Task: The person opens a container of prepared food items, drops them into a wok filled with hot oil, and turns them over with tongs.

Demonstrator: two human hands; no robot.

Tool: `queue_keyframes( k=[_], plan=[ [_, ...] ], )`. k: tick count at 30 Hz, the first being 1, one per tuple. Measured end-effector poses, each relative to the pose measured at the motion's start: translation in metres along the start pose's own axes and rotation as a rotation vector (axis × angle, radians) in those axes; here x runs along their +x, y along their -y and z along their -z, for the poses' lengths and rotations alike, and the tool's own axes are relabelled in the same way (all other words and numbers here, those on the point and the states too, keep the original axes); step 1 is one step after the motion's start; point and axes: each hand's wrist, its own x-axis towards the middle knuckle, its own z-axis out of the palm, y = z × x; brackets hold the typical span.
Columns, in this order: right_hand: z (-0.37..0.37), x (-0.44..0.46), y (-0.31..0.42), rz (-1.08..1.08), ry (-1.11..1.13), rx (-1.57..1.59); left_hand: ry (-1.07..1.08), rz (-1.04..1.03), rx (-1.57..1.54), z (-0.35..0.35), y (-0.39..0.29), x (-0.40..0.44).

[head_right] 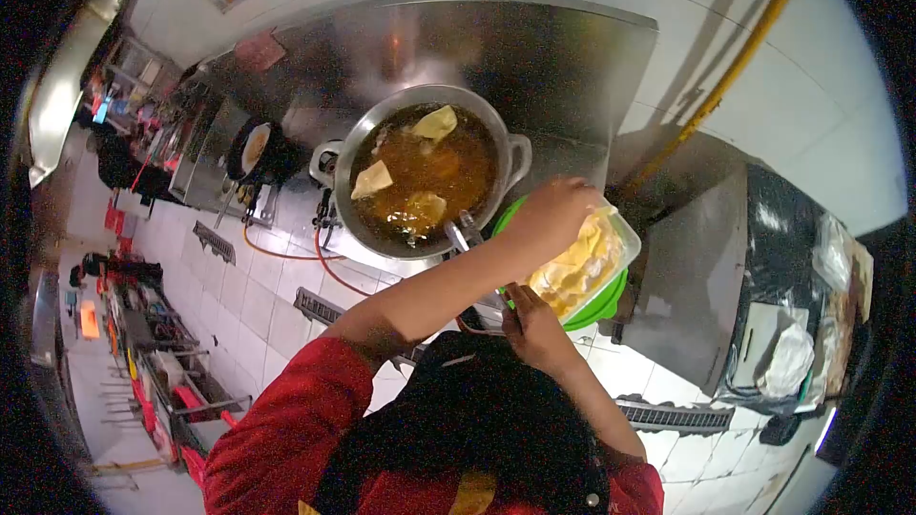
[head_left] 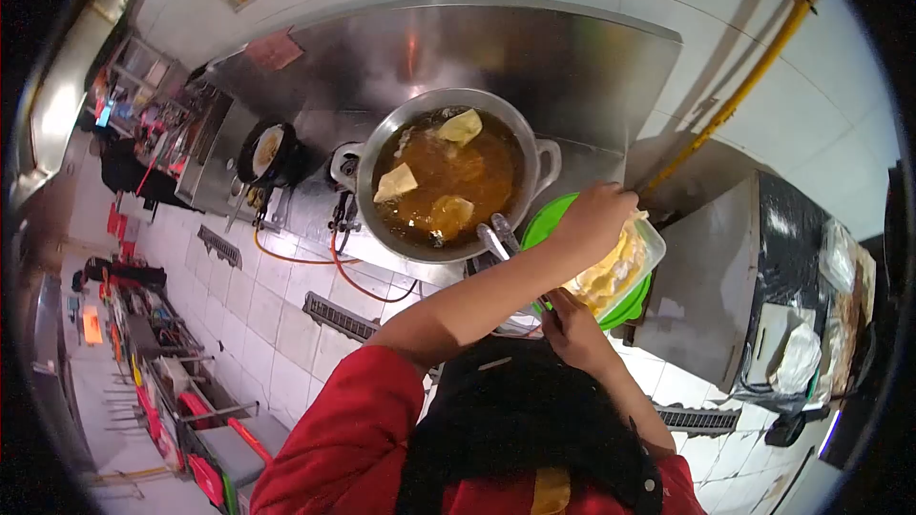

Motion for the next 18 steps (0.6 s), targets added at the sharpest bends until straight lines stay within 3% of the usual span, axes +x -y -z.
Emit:
queue_keyframes(
  k=[4,8,9,10,13,18],
  plan=[
    [-0.014,0.027,-0.003,0.069,-0.042,-0.096,-0.229,0.195,-0.144,0.072,0.015,-0.038],
    [-0.029,0.080,0.013,0.013,0.052,-0.237,-0.485,0.355,0.136,0.133,0.058,-0.100],
    [-0.033,0.088,0.014,-0.032,0.120,-0.266,-0.434,0.497,0.094,0.154,0.061,-0.112],
    [-0.038,0.090,0.007,0.084,0.057,-0.274,-0.496,0.394,0.234,0.164,0.080,-0.127],
    [-0.045,0.092,0.006,0.100,0.001,-0.281,-0.448,0.489,0.245,0.181,0.127,-0.165],
    [-0.038,0.075,0.016,0.015,-0.015,-0.241,-0.314,0.570,0.343,0.153,0.221,-0.208]
  ],
)
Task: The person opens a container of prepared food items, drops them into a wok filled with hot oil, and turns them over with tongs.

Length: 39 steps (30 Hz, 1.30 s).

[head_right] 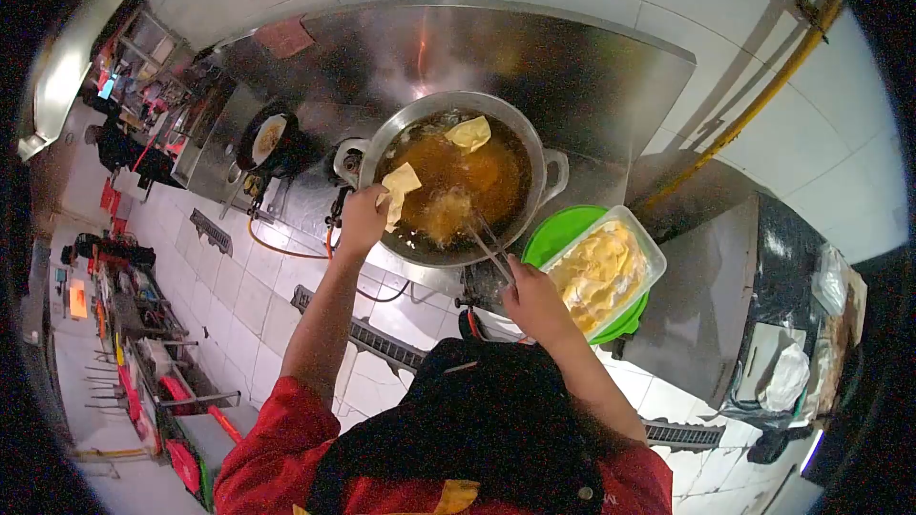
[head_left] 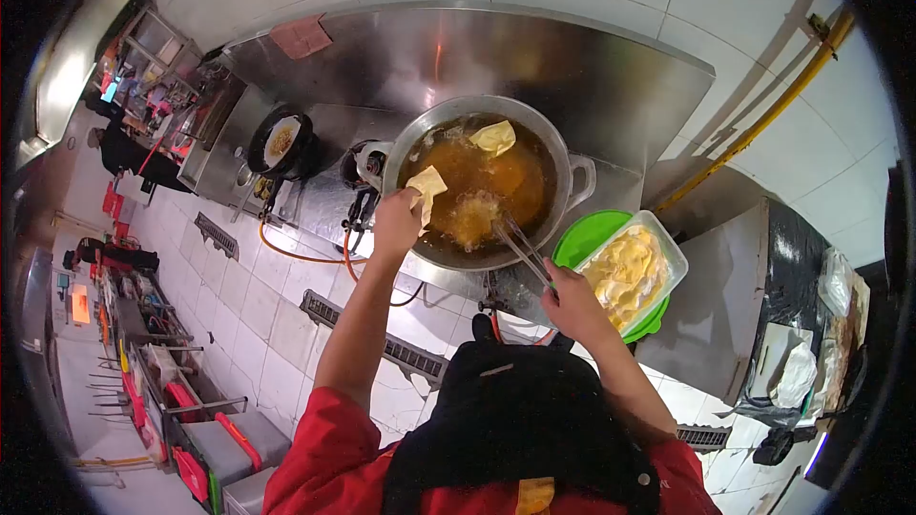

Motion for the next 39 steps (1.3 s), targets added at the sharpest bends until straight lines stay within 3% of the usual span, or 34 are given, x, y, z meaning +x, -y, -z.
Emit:
queue_keyframes(
  k=[4,8,10,13,16,18,20,22,23,28,31,35,39],
  plan=[
    [-0.001,-0.015,-0.001,-0.028,-0.095,0.031,0.074,-0.013,0.131,-0.016,0.007,0.006],
    [0.007,-0.037,0.004,-0.098,-0.096,0.019,-0.033,-0.227,0.129,0.001,-0.106,0.026],
    [0.003,-0.042,0.002,-0.040,-0.113,0.071,0.070,-0.352,-0.136,0.006,-0.181,0.029],
    [-0.008,-0.048,-0.005,-0.014,-0.144,0.043,0.397,-0.520,-0.310,-0.024,-0.264,0.021],
    [-0.008,-0.057,-0.008,0.005,-0.122,0.055,0.585,-0.748,-0.112,-0.094,-0.310,0.004],
    [-0.005,-0.062,-0.006,0.018,-0.121,0.157,0.579,-0.884,0.014,-0.146,-0.324,-0.004],
    [0.004,-0.071,-0.005,0.026,-0.080,0.167,0.538,-0.826,0.039,-0.191,-0.319,-0.021],
    [0.010,-0.072,-0.009,0.067,-0.035,0.201,0.686,-0.660,0.137,-0.214,-0.321,-0.026],
    [0.006,-0.075,-0.018,0.109,-0.078,0.183,0.659,-0.649,0.132,-0.216,-0.321,-0.028],
    [0.021,-0.073,-0.022,0.059,-0.101,0.221,0.569,-0.583,0.177,-0.199,-0.320,-0.023],
    [0.024,-0.068,-0.028,0.093,-0.099,0.157,0.625,-0.481,0.098,-0.198,-0.321,-0.017],
    [0.024,-0.060,-0.040,0.050,-0.016,0.068,0.582,-0.578,0.126,-0.152,-0.329,-0.013],
    [0.030,-0.041,-0.027,0.256,-0.114,0.119,0.590,-0.587,-0.013,-0.126,-0.326,-0.011]
  ],
)
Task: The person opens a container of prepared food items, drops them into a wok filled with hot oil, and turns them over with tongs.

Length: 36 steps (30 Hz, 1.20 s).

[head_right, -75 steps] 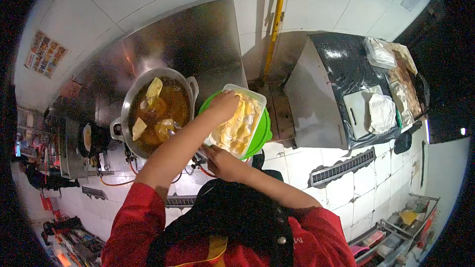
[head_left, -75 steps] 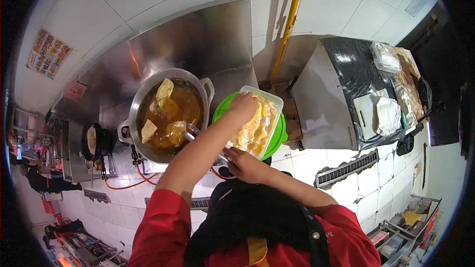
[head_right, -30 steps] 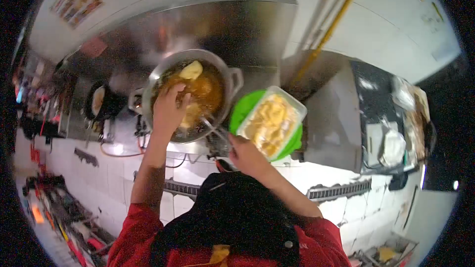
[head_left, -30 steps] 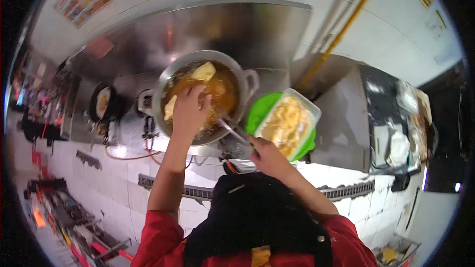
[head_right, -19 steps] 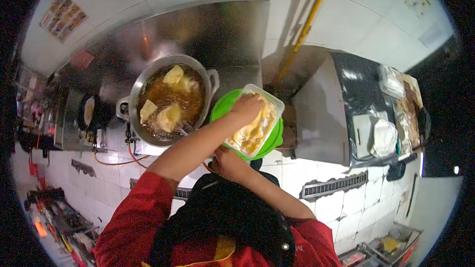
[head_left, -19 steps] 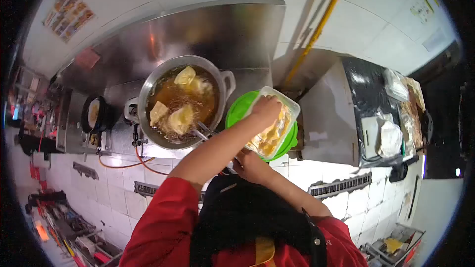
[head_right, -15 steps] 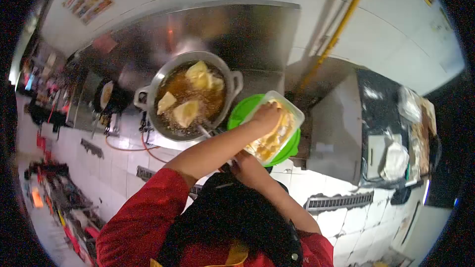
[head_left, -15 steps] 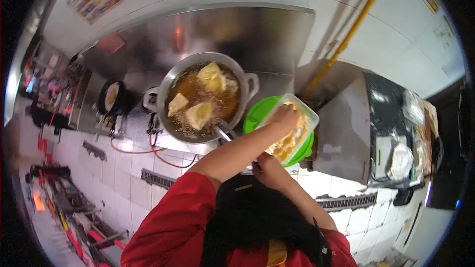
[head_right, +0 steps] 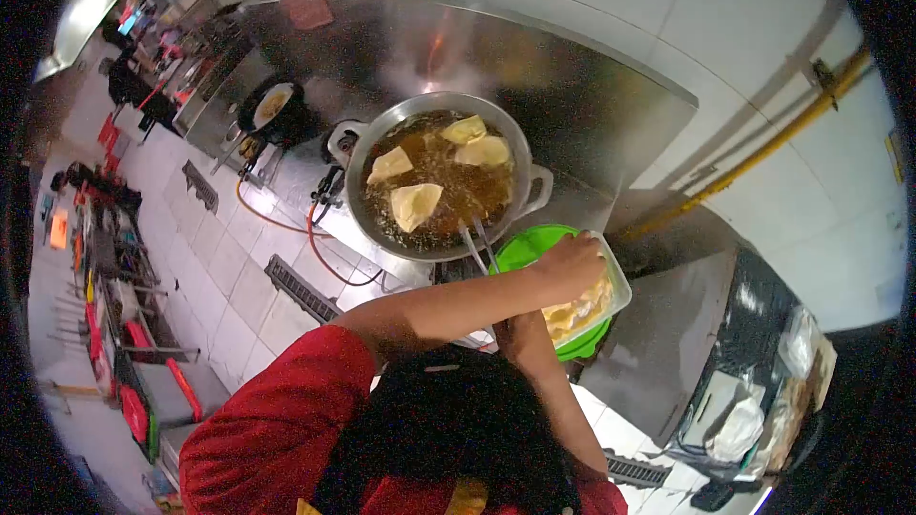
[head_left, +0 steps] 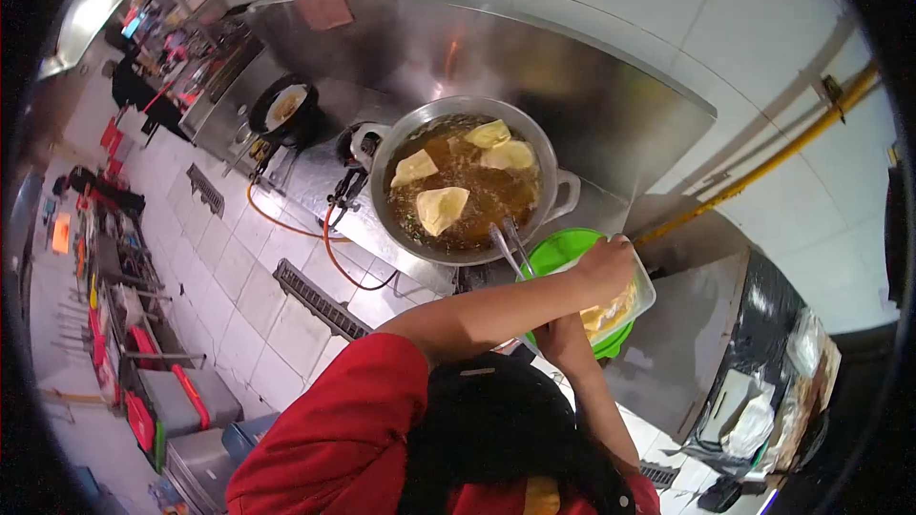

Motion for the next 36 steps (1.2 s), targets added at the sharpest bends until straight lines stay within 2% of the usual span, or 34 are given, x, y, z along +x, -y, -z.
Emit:
queue_keyframes(
  k=[1,2,5,8,10,12,14,16,17,18,20,22,23,25,26,28,29,31,35,36],
  plan=[
    [-0.007,0.009,-0.009,-0.053,0.128,-0.141,-0.099,-0.015,-0.077,0.001,0.001,-0.002],
    [-0.014,0.015,-0.013,-0.039,0.141,-0.144,-0.200,-0.033,-0.151,0.005,0.002,-0.005],
    [-0.043,0.037,-0.020,0.032,0.200,-0.209,-0.235,0.019,-0.415,0.018,0.012,-0.001],
    [-0.087,0.079,-0.041,0.115,0.133,-0.192,-0.261,0.113,-0.662,0.040,0.014,-0.009],
    [-0.111,0.106,-0.052,-0.108,0.450,-0.286,-0.290,0.181,-0.785,0.045,0.019,-0.016],
    [-0.124,0.108,-0.061,-0.066,0.390,-0.337,-0.413,0.216,-0.931,0.049,0.027,-0.024],
    [-0.129,0.104,-0.066,-0.027,0.329,-0.387,-0.444,0.241,-0.992,0.062,0.035,-0.043],
    [-0.121,0.094,-0.071,-0.234,0.395,-0.369,-0.471,0.264,-1.062,0.076,0.042,-0.070],
    [-0.115,0.086,-0.069,-0.239,0.398,-0.375,-0.577,0.369,-1.102,0.079,0.043,-0.083],
    [-0.104,0.078,-0.061,0.072,0.190,-0.323,-0.681,0.475,-1.141,0.080,0.048,-0.097],
    [-0.087,0.072,-0.043,0.377,-0.024,-0.278,-0.706,0.431,-1.515,0.075,0.073,-0.130],
    [-0.070,0.073,-0.023,0.042,0.088,-0.341,-0.764,0.540,-1.567,0.101,0.083,-0.179],
    [-0.056,0.076,-0.006,-0.202,0.201,-0.368,-0.897,0.493,-1.471,0.089,0.097,-0.199],
    [-0.038,0.084,0.002,-0.234,0.151,-0.329,-1.081,0.519,-1.414,0.068,0.134,-0.244],
    [-0.030,0.090,0.001,-0.256,0.108,-0.280,-1.133,0.594,-1.452,0.066,0.151,-0.268],
    [-0.032,0.113,-0.042,-0.146,0.052,-0.437,-1.382,0.665,-1.596,0.100,0.151,-0.299],
    [-0.031,0.129,-0.057,-0.116,0.055,-0.471,-1.399,0.626,-1.559,0.100,0.161,-0.317],
    [-0.031,0.168,-0.064,-0.253,0.139,-0.582,-1.455,0.616,-1.493,0.101,0.174,-0.347],
    [-0.040,0.198,-0.086,-0.237,0.171,-0.598,-1.591,0.724,-1.433,0.099,0.178,-0.384],
    [-0.038,0.196,-0.093,-0.160,0.155,-0.627,-1.617,0.742,-1.434,0.099,0.178,-0.389]
  ],
)
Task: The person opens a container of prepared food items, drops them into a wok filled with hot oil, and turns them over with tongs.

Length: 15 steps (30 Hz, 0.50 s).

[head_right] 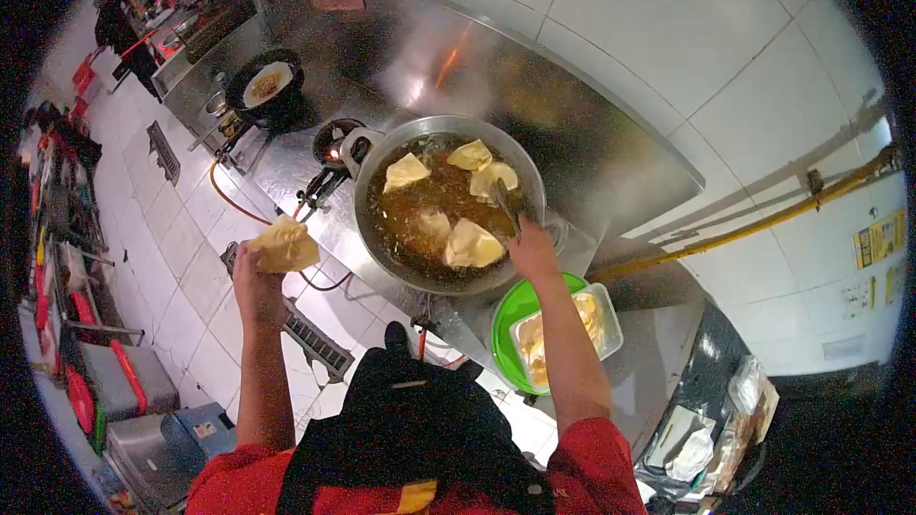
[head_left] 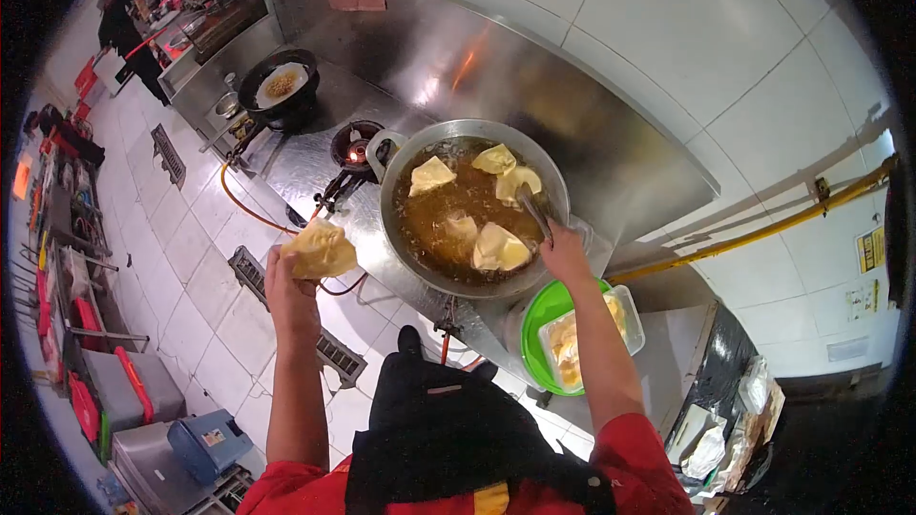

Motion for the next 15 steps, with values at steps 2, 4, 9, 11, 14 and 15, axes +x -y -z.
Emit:
queue_keyframes(
  k=[2,4,9,11,14,15],
  plan=[
    [0.001,-0.007,0.000,0.076,-0.026,-0.037,-0.036,-0.014,0.006,0.010,0.001,-0.003],
    [0.032,-0.027,0.028,0.042,-0.045,0.105,-0.044,-0.016,-0.032,0.026,0.011,-0.003],
    [0.048,-0.059,0.073,0.044,0.110,0.237,-0.114,0.062,-0.046,0.031,0.021,-0.016],
    [0.040,-0.060,0.087,0.151,0.115,0.272,-0.126,0.082,-0.041,0.028,0.023,-0.021],
    [0.015,-0.047,0.088,0.152,0.220,0.208,-0.073,0.097,-0.031,0.032,0.030,-0.022],
    [0.008,-0.041,0.085,0.154,0.221,0.208,-0.068,0.098,-0.021,0.029,0.027,-0.025]
  ],
)
